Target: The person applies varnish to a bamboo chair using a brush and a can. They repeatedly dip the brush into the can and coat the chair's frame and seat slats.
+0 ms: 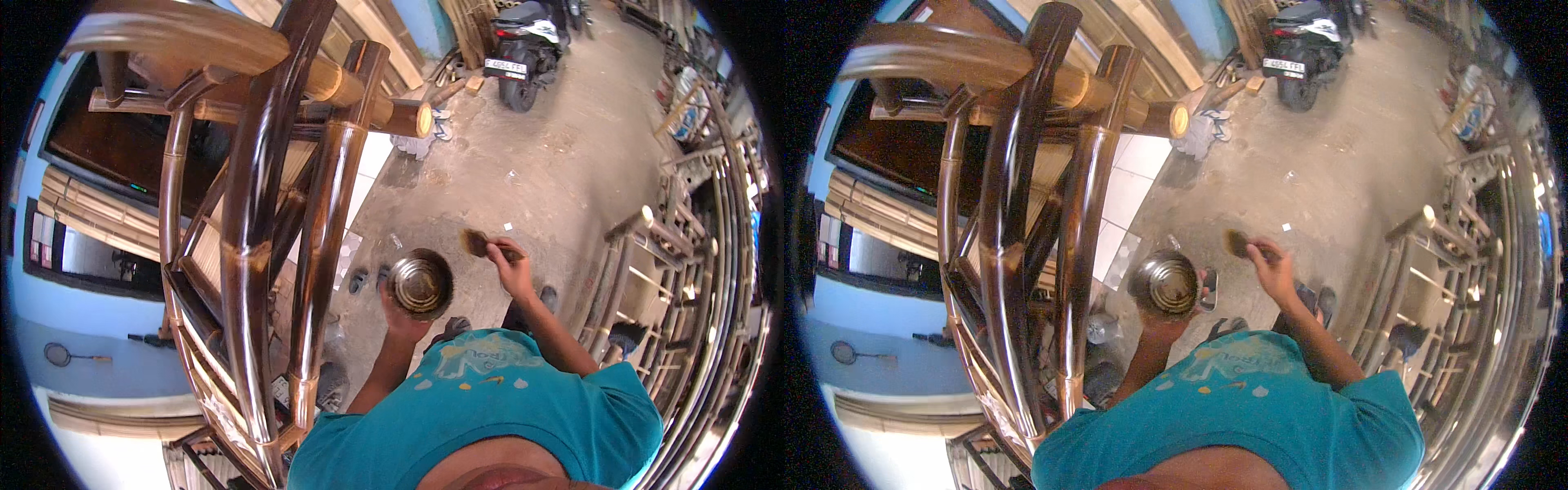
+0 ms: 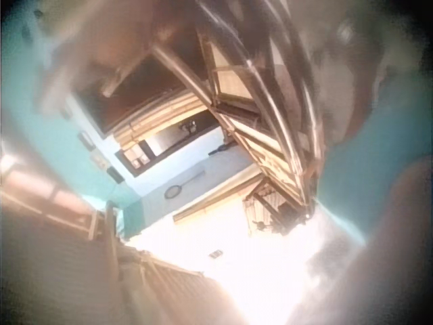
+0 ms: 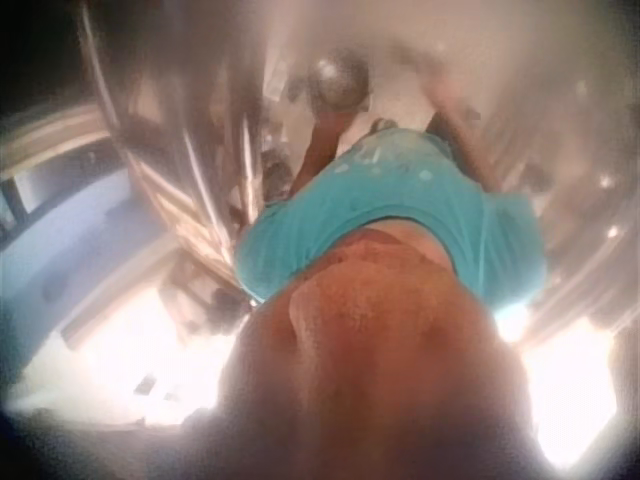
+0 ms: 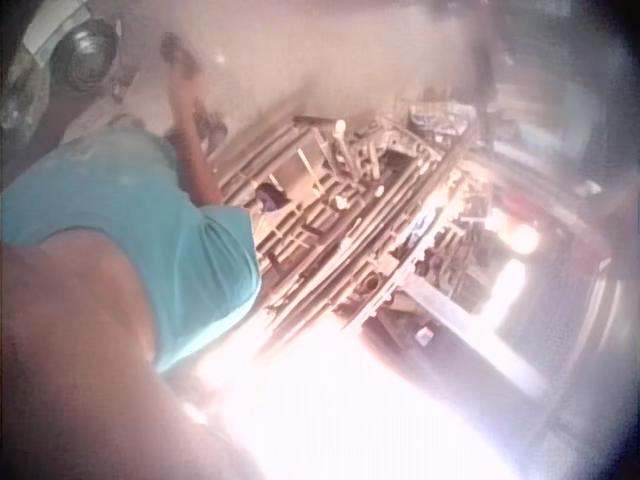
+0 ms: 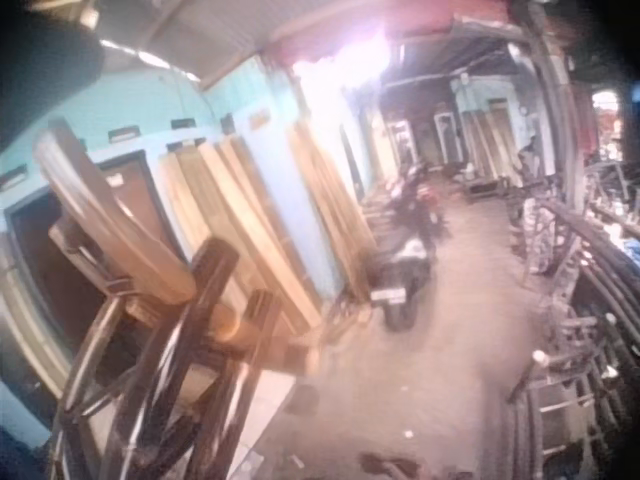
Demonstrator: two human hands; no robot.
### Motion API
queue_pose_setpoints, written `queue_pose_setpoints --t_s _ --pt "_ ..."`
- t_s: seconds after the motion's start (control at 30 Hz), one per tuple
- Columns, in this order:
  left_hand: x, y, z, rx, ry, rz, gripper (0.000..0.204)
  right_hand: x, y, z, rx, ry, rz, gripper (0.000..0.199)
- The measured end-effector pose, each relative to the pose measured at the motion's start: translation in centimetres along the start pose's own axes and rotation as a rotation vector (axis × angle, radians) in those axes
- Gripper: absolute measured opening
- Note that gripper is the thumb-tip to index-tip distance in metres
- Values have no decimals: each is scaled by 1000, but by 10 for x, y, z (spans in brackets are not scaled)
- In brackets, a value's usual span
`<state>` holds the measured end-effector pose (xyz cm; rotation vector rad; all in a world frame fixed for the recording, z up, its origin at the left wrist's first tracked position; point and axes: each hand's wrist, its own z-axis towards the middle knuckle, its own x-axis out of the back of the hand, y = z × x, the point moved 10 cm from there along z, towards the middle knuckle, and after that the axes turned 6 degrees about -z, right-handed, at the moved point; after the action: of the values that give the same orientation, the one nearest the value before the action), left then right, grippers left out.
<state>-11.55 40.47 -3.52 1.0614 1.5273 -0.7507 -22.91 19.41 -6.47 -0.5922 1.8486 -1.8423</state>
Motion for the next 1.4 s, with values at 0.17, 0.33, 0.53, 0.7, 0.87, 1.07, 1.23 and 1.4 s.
queue_pose_setpoints --t_s 0.17,0.33,0.53,0.7,0.87,1.07,1.23,1.4 --pt "-19 29 12 -338 -222 32 83 -106 -171 77 864 -170 -173 29" --pt "-12 -8 19 -731 -54 -68 72 -170 -185 150 1015 -248 -75 23" --pt "-20 -96 46 -1041 138 -239 70 -138 -119 182 767 -594 98 20" --pt "-33 -133 108 -1030 133 -257 69 -68 -38 229 354 -699 120 12" --pt "-40 -117 196 -912 98 -197 73 -76 21 332 20 -746 214 14" --pt "-53 -88 308 -807 -58 -165 75 -109 -31 421 -143 -840 330 17" --pt "-97 -28 377 -1008 13 425 74 -142 -50 488 -191 -949 261 16" --pt "-104 -6 393 -1155 374 269 62 -203 -92 506 -319 -1108 404 14"
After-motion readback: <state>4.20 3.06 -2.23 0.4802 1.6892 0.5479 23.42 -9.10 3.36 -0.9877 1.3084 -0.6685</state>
